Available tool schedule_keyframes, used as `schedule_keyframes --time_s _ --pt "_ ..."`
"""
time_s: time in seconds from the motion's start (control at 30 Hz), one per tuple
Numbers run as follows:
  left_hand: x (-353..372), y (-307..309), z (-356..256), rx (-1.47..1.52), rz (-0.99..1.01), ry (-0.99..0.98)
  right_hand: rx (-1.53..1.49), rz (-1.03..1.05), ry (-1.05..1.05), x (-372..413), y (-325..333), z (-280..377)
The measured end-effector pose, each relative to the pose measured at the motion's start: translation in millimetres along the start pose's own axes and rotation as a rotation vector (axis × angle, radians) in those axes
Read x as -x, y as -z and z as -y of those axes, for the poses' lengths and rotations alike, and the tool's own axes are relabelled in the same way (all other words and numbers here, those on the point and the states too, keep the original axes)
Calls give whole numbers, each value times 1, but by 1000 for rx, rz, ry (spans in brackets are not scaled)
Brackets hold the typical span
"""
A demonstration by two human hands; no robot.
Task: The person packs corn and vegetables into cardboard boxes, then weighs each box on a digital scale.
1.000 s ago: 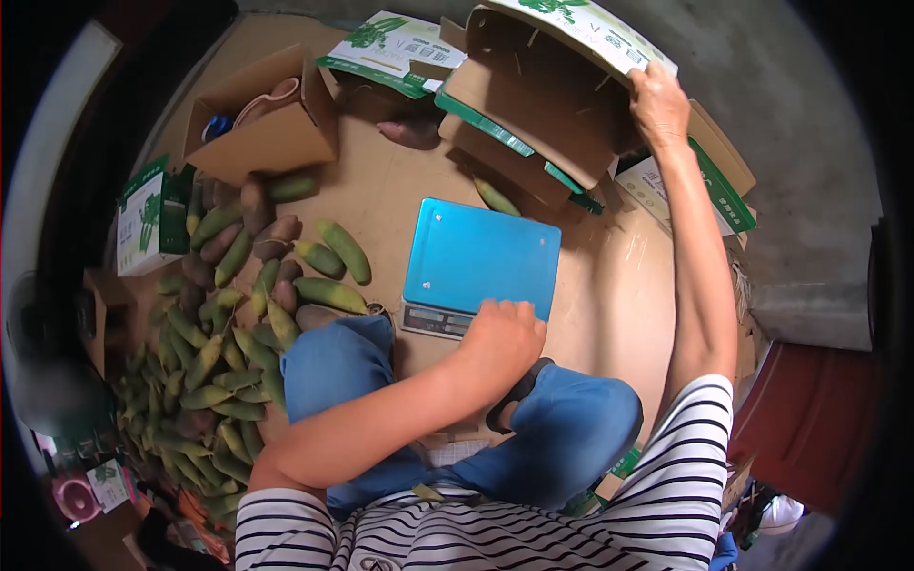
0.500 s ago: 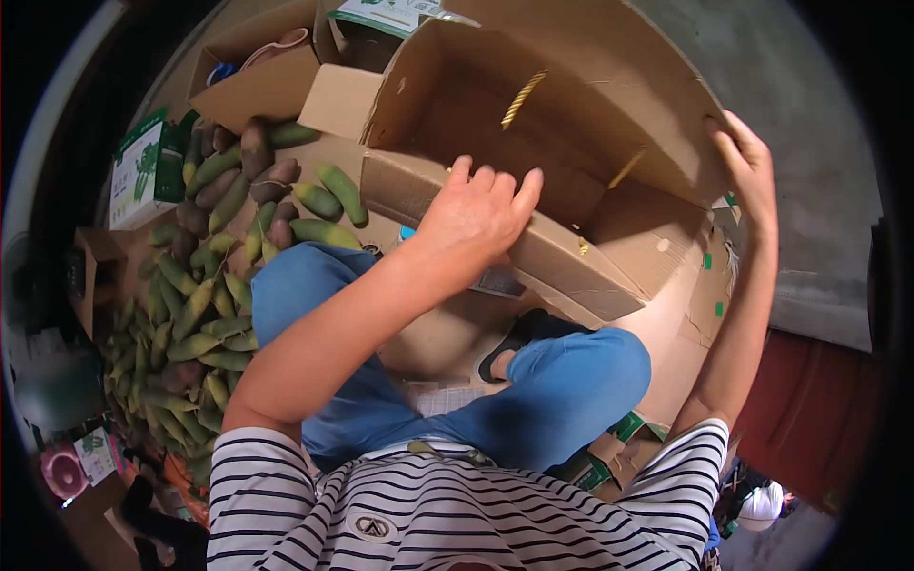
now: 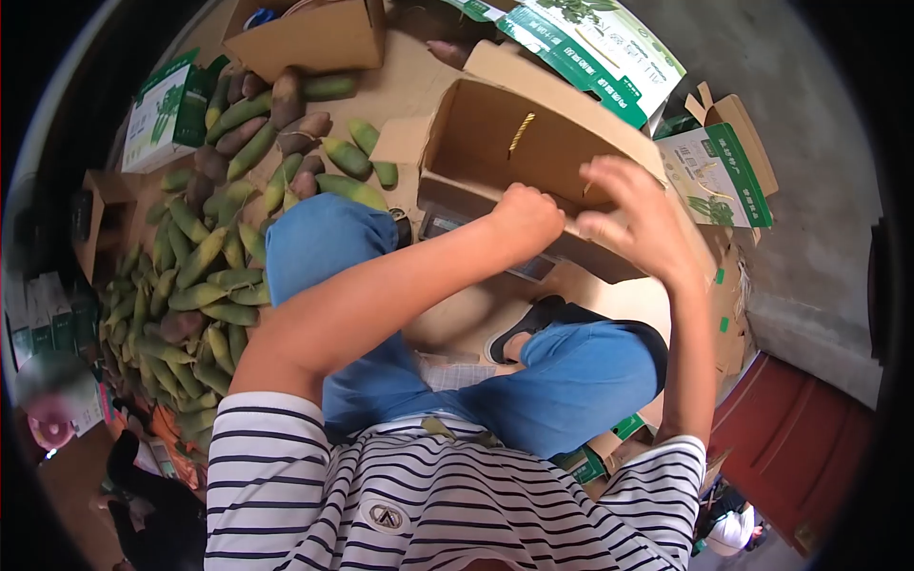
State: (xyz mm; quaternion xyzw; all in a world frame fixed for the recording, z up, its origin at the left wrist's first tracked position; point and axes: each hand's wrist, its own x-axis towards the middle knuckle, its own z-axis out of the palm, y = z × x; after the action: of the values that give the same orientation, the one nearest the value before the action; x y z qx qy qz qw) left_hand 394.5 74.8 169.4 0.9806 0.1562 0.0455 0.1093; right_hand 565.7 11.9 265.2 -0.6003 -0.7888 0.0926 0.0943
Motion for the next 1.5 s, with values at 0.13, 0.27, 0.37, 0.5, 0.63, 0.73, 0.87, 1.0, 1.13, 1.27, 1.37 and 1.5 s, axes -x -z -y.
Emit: schedule_keyframes --time_s 0.13,0.27,0.37,0.5,0.63,0.73,0.87,1.0,1.13,1.27,1.37,1.5 --pt "-3 -13 -3 11 58 18 -37 272 -152 28 -52 4" --pt "-4 25 -17 -223 283 26 -123 266 -201 31 -80 -8" --pt "-10 43 -33 -26 28 26 -89 419 -357 36 -87 -30" --pt "10 86 -39 132 -354 -8 -225 20 -178 55 -128 -68" --pt "71 137 -2 409 -756 25 127 271 -157 12 -88 -9" --pt "134 107 63 614 -930 311 -132 361 -267 9 -88 -7" --pt "252 -64 167 165 -646 882 -191 259 -240 9 -92 -11" --pt "333 -178 186 444 -240 1390 -191 276 -262 3 -93 -11" --pt "343 -242 180 760 -464 1570 -187 254 -281 8 -92 3" --pt "321 -223 155 953 -601 1558 -115 216 -269 7 -87 2" --pt "304 -182 115 926 -648 1349 -109 243 -274 7 -85 -1" --pt "240 -46 83 609 -751 878 -71 259 -267 7 -85 1"
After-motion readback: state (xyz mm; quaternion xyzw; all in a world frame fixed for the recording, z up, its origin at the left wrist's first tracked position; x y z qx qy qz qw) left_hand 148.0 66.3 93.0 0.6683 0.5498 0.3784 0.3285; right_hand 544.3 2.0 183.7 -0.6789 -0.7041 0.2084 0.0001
